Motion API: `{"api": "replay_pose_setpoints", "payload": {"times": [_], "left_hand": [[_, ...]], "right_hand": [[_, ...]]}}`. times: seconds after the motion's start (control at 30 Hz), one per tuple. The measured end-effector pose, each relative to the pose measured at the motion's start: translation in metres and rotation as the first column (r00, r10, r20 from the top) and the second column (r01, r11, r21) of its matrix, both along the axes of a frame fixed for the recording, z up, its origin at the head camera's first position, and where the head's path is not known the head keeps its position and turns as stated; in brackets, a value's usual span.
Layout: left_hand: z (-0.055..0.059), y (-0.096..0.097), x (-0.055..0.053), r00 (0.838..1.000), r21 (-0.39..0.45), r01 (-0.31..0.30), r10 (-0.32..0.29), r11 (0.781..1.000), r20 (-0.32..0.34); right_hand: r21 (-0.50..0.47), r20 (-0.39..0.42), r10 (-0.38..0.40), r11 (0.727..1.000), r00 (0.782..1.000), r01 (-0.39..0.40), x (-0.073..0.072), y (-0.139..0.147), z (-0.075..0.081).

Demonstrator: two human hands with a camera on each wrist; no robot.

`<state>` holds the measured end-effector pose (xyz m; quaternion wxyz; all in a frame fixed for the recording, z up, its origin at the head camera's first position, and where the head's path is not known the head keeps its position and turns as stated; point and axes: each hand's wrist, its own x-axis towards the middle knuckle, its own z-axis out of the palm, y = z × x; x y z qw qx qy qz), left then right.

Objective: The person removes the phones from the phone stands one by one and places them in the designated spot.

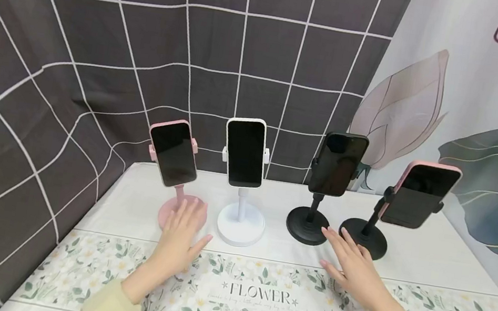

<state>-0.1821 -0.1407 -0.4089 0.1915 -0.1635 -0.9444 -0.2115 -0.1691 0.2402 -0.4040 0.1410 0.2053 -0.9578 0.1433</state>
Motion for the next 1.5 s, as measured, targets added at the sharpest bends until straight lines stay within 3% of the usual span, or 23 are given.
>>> {"api": "replay_pose_setpoints", "payload": {"times": [0.1, 0.23, 0.37, 0.43, 0.57, 0.7, 0.83, 1.03, 1.1, 1.2, 1.33, 1.43, 1.5], "left_hand": [[0.008, -0.001, -0.004, 0.992, 0.126, -0.004, 0.020, 0.992, -0.126], [0.017, -0.006, -0.009, 0.956, 0.249, 0.008, 0.065, 0.969, -0.285], [0.026, -0.011, -0.016, 0.921, 0.313, 0.025, 0.101, 0.949, -0.377], [0.031, -0.013, -0.018, 0.911, 0.346, 0.027, 0.120, 0.938, -0.396], [0.038, -0.016, -0.021, 0.901, 0.427, 0.031, 0.160, 0.904, -0.404], [0.045, -0.018, -0.024, 0.909, 0.521, 0.045, 0.181, 0.853, -0.376], [0.050, -0.022, -0.026, 0.912, 0.616, 0.080, 0.192, 0.784, -0.363], [0.060, -0.028, -0.033, 0.885, 0.721, 0.135, 0.246, 0.680, -0.397], [0.064, -0.027, -0.037, 0.888, 0.752, 0.137, 0.256, 0.644, -0.381], [0.070, -0.027, -0.044, 0.906, 0.787, 0.131, 0.249, 0.602, -0.342], [0.072, -0.026, -0.052, 0.930, 0.808, 0.125, 0.215, 0.576, -0.298], [0.071, -0.027, -0.055, 0.936, 0.827, 0.133, 0.207, 0.546, -0.286], [0.071, -0.026, -0.057, 0.932, 0.850, 0.155, 0.212, 0.504, -0.295]], "right_hand": [[-0.020, -0.021, 0.019, 1.000, 1.000, -0.019, -0.001, -0.011, 0.004], [-0.066, -0.041, 0.064, 0.996, 0.997, -0.067, -0.002, -0.031, 0.007], [-0.124, -0.087, 0.130, 0.982, 0.988, -0.140, -0.002, -0.050, 0.011], [-0.160, -0.102, 0.158, 0.972, 0.982, -0.172, -0.001, -0.059, 0.013], [-0.264, -0.087, 0.193, 0.942, 0.977, -0.209, 0.004, -0.076, 0.018], [-0.345, -0.092, 0.235, 0.904, 0.968, -0.252, 0.006, -0.094, 0.022], [-0.362, -0.053, 0.297, 0.884, 0.954, -0.295, 0.006, -0.109, 0.023], [-0.373, -0.007, 0.346, 0.870, 0.938, -0.324, 0.003, -0.122, 0.027], [-0.394, -0.015, 0.375, 0.850, 0.927, -0.350, 0.000, -0.128, 0.031], [-0.398, -0.028, 0.415, 0.830, 0.909, -0.391, -0.007, -0.141, 0.036], [-0.394, -0.004, 0.459, 0.816, 0.889, -0.423, -0.014, -0.160, 0.038], [-0.434, 0.031, 0.491, 0.792, 0.871, -0.431, -0.016, -0.175, 0.039], [-0.477, 0.036, 0.507, 0.766, 0.861, -0.431, -0.019, -0.187, 0.040]]}}
